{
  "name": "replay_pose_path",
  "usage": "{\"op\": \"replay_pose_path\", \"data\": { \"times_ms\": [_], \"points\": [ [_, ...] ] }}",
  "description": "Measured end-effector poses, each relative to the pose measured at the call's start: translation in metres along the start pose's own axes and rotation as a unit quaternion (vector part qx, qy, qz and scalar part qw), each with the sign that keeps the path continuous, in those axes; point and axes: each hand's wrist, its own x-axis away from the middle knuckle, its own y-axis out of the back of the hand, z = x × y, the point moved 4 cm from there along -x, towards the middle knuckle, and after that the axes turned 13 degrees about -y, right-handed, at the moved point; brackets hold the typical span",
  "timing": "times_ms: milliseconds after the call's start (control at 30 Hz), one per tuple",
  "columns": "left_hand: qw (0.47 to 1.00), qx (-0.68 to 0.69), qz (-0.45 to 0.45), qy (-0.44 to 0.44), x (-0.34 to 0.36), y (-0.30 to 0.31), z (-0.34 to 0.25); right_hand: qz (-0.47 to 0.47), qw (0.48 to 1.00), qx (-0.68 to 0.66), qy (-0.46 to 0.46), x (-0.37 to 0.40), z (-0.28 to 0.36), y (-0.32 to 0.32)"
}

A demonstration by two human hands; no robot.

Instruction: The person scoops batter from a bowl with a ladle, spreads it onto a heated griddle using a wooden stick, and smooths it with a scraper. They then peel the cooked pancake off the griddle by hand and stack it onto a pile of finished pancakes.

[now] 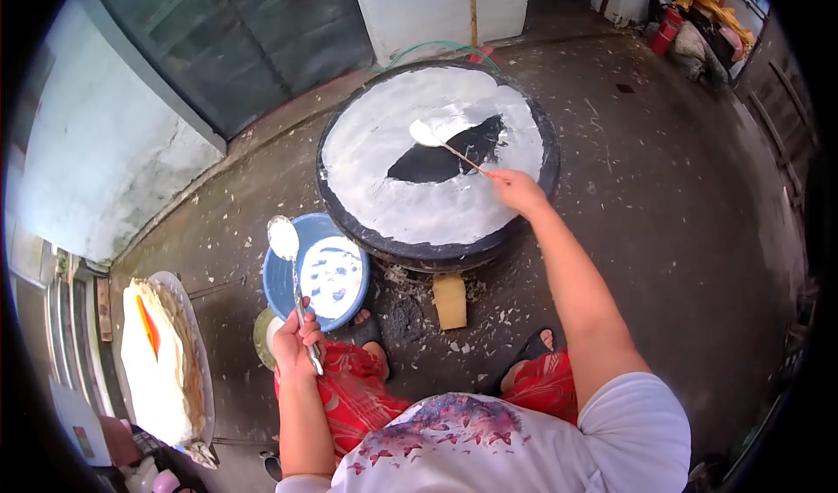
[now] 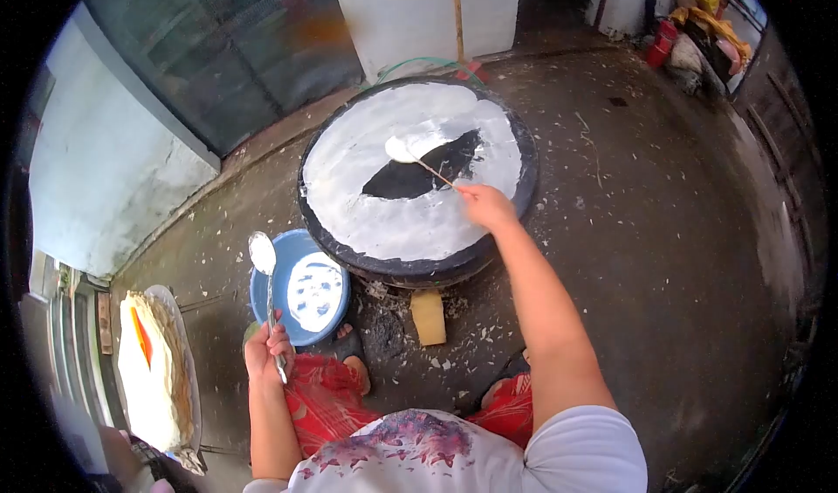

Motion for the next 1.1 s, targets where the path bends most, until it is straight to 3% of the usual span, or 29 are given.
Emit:
{"op": "replay_pose_path", "data": {
  "times_ms": [67, 133, 200, 267, 467, 567, 633, 733, 800, 933, 1033, 1100],
  "points": [
    [1.000, 0.009, -0.002, -0.002, 0.001, -0.001, -0.001, 0.019, 0.997, -0.014, -0.073, 0.020, -0.005, 0.028],
    [1.000, -0.009, 0.000, -0.012, 0.001, 0.001, -0.002, -0.026, 0.993, -0.025, -0.112, -0.001, -0.033, 0.001],
    [1.000, -0.010, 0.000, -0.009, 0.003, -0.002, -0.001, -0.041, 0.997, -0.060, -0.041, -0.009, -0.032, -0.022],
    [1.000, -0.012, 0.000, -0.009, 0.005, -0.003, -0.003, 0.014, 0.998, -0.058, -0.011, 0.000, -0.018, -0.043],
    [1.000, -0.011, 0.001, -0.006, 0.005, 0.002, -0.006, 0.076, 0.993, 0.082, 0.033, 0.057, 0.020, 0.021],
    [1.000, -0.007, 0.004, -0.008, 0.003, 0.008, -0.007, -0.239, 0.961, 0.121, 0.072, 0.074, 0.006, 0.017],
    [1.000, -0.004, 0.000, -0.006, 0.002, 0.008, -0.007, -0.248, 0.955, 0.128, 0.099, 0.098, 0.024, -0.012],
    [1.000, 0.003, -0.005, 0.001, 0.004, 0.006, -0.009, -0.226, 0.937, 0.137, 0.230, 0.123, 0.048, -0.068],
    [1.000, 0.007, -0.006, 0.006, 0.005, 0.007, -0.008, -0.205, 0.931, 0.190, 0.233, 0.123, 0.048, -0.083],
    [1.000, -0.002, 0.010, 0.006, 0.008, 0.009, -0.009, -0.189, 0.944, 0.237, 0.134, 0.098, 0.034, -0.054],
    [0.999, -0.025, -0.026, -0.018, 0.009, 0.007, -0.010, -0.115, 0.993, -0.012, 0.004, 0.114, 0.039, -0.038],
    [0.999, -0.017, -0.028, -0.020, 0.008, 0.006, -0.012, -0.130, 0.980, 0.080, 0.131, 0.134, 0.040, -0.057]
  ]
}}
